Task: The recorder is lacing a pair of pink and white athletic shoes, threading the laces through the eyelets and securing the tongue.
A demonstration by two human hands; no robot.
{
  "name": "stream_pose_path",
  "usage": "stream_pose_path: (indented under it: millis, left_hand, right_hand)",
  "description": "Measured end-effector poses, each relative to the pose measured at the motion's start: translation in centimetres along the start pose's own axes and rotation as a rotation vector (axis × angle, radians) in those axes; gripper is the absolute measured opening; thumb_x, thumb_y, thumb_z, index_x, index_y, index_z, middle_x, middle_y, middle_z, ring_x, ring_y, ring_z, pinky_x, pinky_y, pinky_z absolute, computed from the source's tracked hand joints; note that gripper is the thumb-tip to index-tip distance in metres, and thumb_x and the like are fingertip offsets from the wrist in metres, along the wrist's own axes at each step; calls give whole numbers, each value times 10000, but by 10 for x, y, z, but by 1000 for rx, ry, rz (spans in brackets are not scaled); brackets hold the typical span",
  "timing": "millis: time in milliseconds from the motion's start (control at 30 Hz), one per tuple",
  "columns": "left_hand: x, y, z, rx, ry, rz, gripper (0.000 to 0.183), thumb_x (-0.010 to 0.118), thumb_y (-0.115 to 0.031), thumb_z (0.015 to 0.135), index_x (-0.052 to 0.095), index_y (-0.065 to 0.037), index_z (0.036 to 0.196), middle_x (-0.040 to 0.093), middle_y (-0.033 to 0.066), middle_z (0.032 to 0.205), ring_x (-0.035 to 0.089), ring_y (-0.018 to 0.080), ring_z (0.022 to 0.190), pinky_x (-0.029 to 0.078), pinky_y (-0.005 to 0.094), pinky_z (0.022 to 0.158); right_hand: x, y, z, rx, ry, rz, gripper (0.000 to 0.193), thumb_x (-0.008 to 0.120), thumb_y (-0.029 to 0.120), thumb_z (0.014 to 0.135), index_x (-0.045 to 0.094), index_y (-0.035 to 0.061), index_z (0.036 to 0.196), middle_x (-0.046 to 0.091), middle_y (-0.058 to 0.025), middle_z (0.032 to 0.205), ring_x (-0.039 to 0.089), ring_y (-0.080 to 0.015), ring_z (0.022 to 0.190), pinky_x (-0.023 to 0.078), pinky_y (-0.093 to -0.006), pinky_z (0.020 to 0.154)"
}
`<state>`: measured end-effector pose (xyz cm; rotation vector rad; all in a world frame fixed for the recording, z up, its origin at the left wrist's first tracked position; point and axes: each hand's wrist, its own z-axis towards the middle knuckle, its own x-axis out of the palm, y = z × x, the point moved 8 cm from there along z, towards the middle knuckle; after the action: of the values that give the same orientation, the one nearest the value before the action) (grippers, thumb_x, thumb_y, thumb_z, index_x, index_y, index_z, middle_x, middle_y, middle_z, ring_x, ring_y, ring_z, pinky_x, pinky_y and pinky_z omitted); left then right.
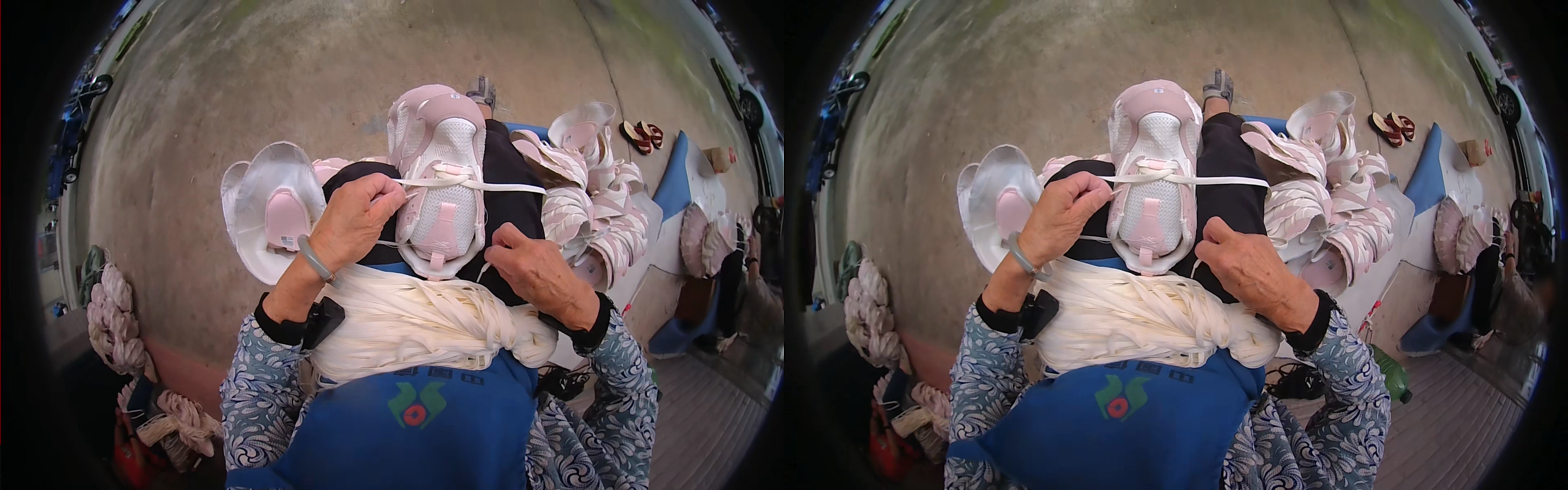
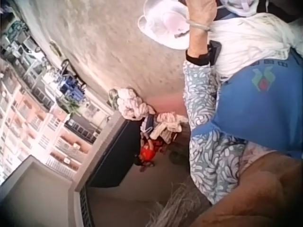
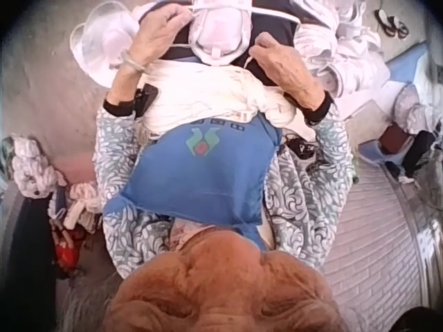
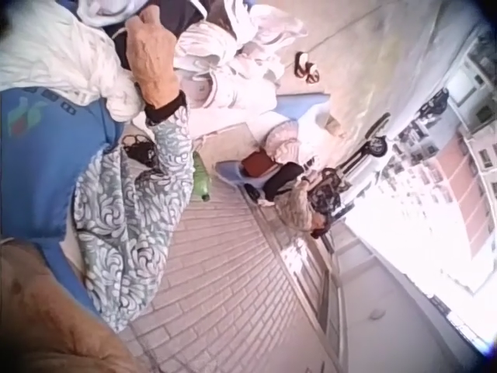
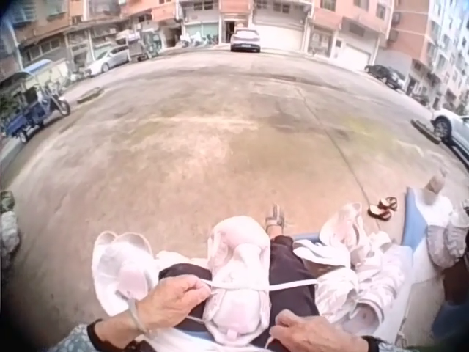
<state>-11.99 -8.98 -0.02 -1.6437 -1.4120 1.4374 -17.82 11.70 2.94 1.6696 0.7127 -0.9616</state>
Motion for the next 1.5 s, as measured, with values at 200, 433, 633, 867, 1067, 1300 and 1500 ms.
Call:
stream_pose_path:
  millis: [200,433,633,867,1067,1300,1500]
  left_hand:
    - [-10,-14,9,59,-110,60,236,584,-214,963,623,16,992,589,-10,835,502,76,758,436,214,691]
    - [-6,-16,19,135,-159,-60,275,574,-209,975,632,30,1098,645,25,905,550,89,820,469,236,775]
    - [-7,-9,22,58,-152,-86,232,595,-169,961,648,41,1043,652,25,921,551,94,839,467,237,783]
    - [-3,-14,23,92,-175,-51,192,604,-146,945,642,36,996,667,36,921,565,104,815,469,244,778]
    - [-6,-44,13,422,-318,243,114,610,-75,901,622,22,959,662,106,974,613,184,813,486,273,751]
    - [0,-49,17,411,-273,255,89,613,-59,890,615,18,934,637,120,922,617,224,803,491,305,747]
    - [0,-39,16,392,-277,176,140,630,-84,862,600,-16,980,607,160,920,602,349,831,484,392,747]
  right_hand:
    - [-30,-22,13,163,-290,328,111,631,72,869,645,-9,944,628,-161,845,626,-345,766,500,-398,657]
    - [-45,-39,33,270,-481,331,128,645,113,873,673,17,952,671,-182,802,649,-361,697,508,-395,637]
    - [-41,-42,34,235,-431,374,124,637,114,881,669,15,948,618,-154,815,610,-322,742,482,-377,667]
    - [-43,-42,39,172,-481,325,98,610,103,885,635,9,889,560,-147,813,581,-318,769,470,-395,689]
    - [-50,-33,46,159,-390,184,84,614,73,879,610,-10,865,535,-148,802,570,-329,746,453,-400,655]
    - [-50,-26,61,166,-227,9,102,613,103,874,620,1,862,552,-158,811,578,-358,745,455,-414,640]
    - [-29,-56,55,406,-162,669,219,624,204,884,634,-15,877,575,-175,788,600,-312,730,469,-395,665]
